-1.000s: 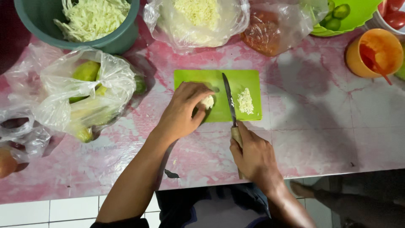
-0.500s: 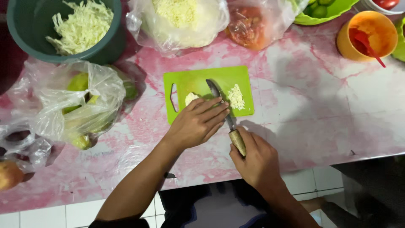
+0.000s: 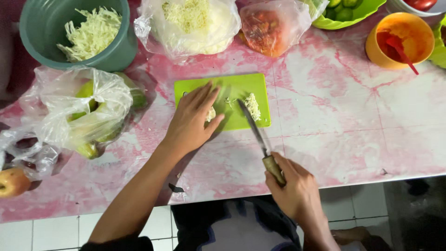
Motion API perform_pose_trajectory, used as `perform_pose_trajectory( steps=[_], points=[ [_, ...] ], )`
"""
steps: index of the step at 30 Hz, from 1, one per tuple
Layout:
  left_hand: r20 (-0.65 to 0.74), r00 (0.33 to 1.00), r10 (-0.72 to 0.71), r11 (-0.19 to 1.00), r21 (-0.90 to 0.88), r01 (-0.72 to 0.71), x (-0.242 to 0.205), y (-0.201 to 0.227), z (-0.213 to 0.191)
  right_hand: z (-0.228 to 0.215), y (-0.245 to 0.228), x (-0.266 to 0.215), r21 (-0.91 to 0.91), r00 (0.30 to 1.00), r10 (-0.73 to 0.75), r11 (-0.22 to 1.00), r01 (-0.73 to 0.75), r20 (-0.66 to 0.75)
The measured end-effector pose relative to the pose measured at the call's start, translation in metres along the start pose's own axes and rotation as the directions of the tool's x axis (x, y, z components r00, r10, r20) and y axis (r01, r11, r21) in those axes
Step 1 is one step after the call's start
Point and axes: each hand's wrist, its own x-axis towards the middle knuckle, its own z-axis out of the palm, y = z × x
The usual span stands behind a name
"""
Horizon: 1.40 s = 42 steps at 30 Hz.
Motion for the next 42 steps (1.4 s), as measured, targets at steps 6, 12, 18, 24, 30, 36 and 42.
perform_pose_trajectory(
  steps=[6,12,18,24,30,36,42],
  points=[
    [-0.026,0.988,-0.151,0.984,-0.096,0.148,-0.040,-0.003,-0.008,0.008,0.013,0.020,0.109,0.998,-0.008,0.994,0.015,-0.061],
    [-0.268,0.916,-0.297,0.945,0.057,0.323,-0.083,-0.013,-0.033,0.017,-0.002,0.037,0.148,0.996,-0.080,0.985,0.085,-0.039],
    [-0.334,0.895,-0.296,0.875,0.280,0.394,-0.074,-0.015,-0.024,0.029,0.001,0.046,0.167,0.990,-0.130,0.976,0.137,-0.052],
    [-0.265,0.804,-0.532,0.740,0.316,0.593,-0.027,-0.021,0.002,0.025,0.022,0.032,0.076,0.986,-0.137,0.987,0.145,-0.097],
    [-0.102,0.807,-0.581,0.794,0.147,0.590,-0.021,-0.018,-0.005,0.011,0.041,0.008,0.138,0.990,-0.035,0.989,0.054,-0.139],
    [0.303,0.621,-0.723,0.077,-0.857,0.509,-0.037,-0.001,-0.001,0.004,0.050,0.000,0.255,0.985,-0.043,0.963,0.085,-0.165],
    [0.378,0.678,-0.630,-0.055,-0.893,0.446,-0.068,-0.002,-0.009,-0.009,0.035,0.011,0.229,0.971,-0.159,0.953,0.198,-0.177]
  ],
)
